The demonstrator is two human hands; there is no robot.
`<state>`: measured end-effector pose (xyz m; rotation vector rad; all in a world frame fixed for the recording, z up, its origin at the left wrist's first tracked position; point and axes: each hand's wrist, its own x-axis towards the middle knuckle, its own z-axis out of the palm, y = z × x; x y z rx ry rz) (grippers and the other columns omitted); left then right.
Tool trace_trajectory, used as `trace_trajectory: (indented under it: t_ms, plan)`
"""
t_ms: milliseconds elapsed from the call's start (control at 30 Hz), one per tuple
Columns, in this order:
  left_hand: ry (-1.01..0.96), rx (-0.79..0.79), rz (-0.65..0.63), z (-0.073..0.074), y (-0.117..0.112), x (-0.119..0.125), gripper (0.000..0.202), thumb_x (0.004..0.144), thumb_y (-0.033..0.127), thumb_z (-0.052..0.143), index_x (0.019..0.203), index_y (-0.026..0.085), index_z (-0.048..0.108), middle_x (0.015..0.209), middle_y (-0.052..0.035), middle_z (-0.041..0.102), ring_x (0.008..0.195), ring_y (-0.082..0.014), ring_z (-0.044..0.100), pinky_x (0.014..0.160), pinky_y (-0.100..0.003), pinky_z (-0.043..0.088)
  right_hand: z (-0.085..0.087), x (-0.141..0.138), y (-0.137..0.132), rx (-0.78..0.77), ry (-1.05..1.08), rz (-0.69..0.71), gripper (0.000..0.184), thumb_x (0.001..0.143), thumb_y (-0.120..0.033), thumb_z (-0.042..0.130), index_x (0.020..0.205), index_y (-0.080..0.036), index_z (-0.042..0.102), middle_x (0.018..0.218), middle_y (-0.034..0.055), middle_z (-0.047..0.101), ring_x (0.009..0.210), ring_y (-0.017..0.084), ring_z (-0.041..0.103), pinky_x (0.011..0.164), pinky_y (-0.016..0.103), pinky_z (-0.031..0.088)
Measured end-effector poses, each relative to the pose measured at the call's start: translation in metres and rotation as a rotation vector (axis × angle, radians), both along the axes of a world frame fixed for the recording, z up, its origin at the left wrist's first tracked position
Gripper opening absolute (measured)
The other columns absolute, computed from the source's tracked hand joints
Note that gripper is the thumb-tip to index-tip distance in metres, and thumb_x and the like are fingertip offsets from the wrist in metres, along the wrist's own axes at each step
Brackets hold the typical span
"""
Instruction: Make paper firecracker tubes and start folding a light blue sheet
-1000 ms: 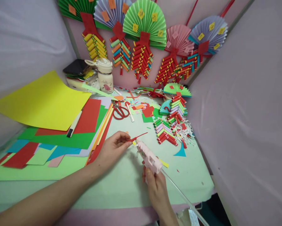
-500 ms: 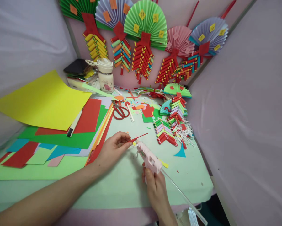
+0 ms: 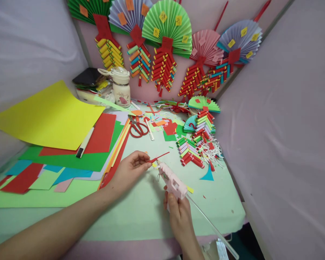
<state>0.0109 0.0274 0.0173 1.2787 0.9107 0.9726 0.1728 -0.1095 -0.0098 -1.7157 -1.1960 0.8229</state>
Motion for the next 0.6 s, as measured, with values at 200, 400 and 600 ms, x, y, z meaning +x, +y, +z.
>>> trace_trajectory:
  t_ms: [200, 400, 600]
  plan:
    - [-0.141, -0.218, -0.051, 0.0058, 0.0013, 0.0019, 0.023, 0.067, 0.027, 0.074, 0.083, 0.017, 0.059, 0.08, 0.0011, 0.063, 0.074, -0.0118, 0.061, 0.069, -0.024, 0.047, -0.0005, -0.001, -0.0001, 0.011, 0.037, -0.017, 0.053, 0.09, -0.06, 0.038, 0.083, -0.015, 0.064, 0.066, 0.004, 0.061, 0.06, 0.016, 0.055, 0.055, 0.026, 0.043]
    - [-0.232, -0.428, -0.125, 0.0082, 0.0018, 0.0, 0.026, 0.068, 0.029, 0.077, 0.084, 0.017, 0.06, 0.076, 0.0009, 0.063, 0.07, -0.0093, 0.061, 0.066, -0.021, 0.046, 0.0023, -0.0022, -0.0006, 0.03, 0.071, -0.02, 0.05, 0.09, -0.059, 0.04, 0.094, -0.014, 0.063, 0.068, 0.0044, 0.062, 0.061, 0.017, 0.056, 0.057, 0.027, 0.045]
    - [-0.308, -0.522, -0.15, 0.0089, 0.0035, -0.0022, 0.027, 0.067, 0.029, 0.08, 0.083, 0.017, 0.061, 0.078, -0.0015, 0.064, 0.07, -0.0091, 0.061, 0.064, -0.019, 0.047, 0.0012, -0.0012, -0.0006, 0.051, 0.063, -0.014, 0.046, 0.091, -0.056, 0.041, 0.089, -0.015, 0.064, 0.069, 0.0045, 0.063, 0.062, 0.017, 0.057, 0.057, 0.028, 0.045]
